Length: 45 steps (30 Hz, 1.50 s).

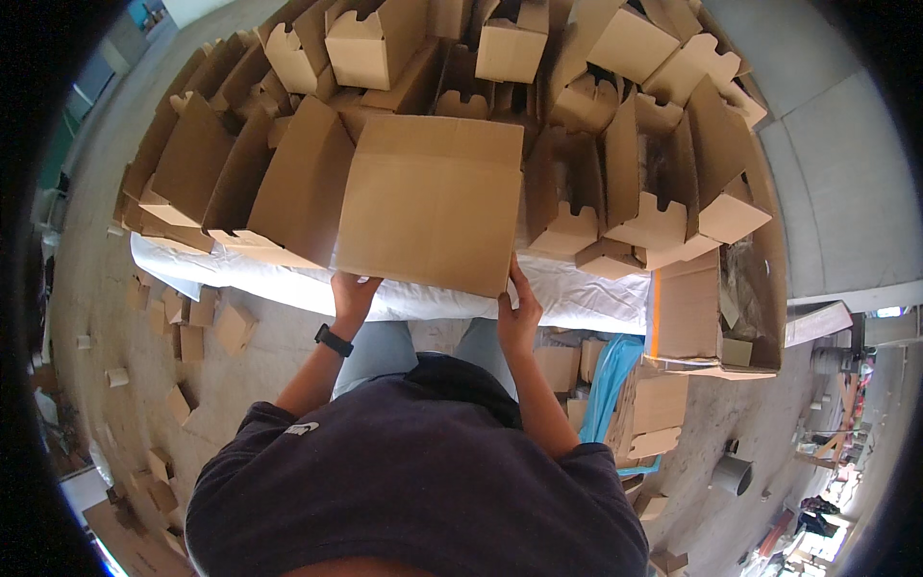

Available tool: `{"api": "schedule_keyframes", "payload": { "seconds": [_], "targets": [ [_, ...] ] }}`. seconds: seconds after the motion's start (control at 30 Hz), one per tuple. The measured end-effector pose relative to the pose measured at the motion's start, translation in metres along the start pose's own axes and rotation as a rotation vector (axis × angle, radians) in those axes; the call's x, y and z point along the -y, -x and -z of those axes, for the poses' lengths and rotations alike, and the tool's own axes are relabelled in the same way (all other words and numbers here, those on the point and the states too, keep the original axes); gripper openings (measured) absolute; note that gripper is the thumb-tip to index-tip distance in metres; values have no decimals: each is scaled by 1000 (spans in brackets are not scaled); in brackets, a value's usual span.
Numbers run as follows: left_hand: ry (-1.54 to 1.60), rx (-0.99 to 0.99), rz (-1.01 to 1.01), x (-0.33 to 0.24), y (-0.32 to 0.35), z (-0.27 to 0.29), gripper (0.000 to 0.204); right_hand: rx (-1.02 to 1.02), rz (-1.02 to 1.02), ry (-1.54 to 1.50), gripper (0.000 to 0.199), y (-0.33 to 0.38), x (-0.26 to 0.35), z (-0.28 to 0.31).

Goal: The person sorts cardboard boxes on a table by checking the interiors and organizing them into rows by hand.

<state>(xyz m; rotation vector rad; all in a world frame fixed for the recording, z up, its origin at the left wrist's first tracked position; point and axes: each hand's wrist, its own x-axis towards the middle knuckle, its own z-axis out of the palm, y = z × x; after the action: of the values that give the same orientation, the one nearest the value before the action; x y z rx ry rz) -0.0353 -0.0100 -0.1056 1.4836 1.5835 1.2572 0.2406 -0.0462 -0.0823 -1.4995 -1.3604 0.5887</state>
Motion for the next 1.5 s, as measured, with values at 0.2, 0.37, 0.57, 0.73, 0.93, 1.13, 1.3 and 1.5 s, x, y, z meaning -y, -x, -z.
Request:
{"api": "schedule_keyframes", "payload": {
  "seconds": [0.2, 0.37, 0.57, 0.73, 0.93, 1.13, 1.3, 1.5],
  "targets": [
    [543, -182, 42, -18, 6, -27, 61, -54, -79, -308, 40, 9, -10, -25],
    [520, -229, 44, -24, 3, -34, 65, -145, -97, -605, 37, 2, -9, -39],
    [398, -49, -57, -21, 9, 0, 76, 32, -151, -473, 44, 2, -11, -24],
    [217, -18, -267, -39, 16, 11, 80, 116, -131, -514, 50, 1, -32, -19],
    [321, 117, -436, -36, 24, 21, 48, 63, -636, -973, 39, 7, -96, -4],
    [31, 204, -714, -49, 19, 69, 29, 342, -440, -1309, 43, -23, -82, 12],
    [-237, 389, -1074, -53, 36, 92, 22, 409, -559, -1402, 53, -41, -95, 5],
    [-512, 619, -1163, -41, 37, 92, 35, 305, -620, -1274, 59, -68, -51, -6]
  ]
}}
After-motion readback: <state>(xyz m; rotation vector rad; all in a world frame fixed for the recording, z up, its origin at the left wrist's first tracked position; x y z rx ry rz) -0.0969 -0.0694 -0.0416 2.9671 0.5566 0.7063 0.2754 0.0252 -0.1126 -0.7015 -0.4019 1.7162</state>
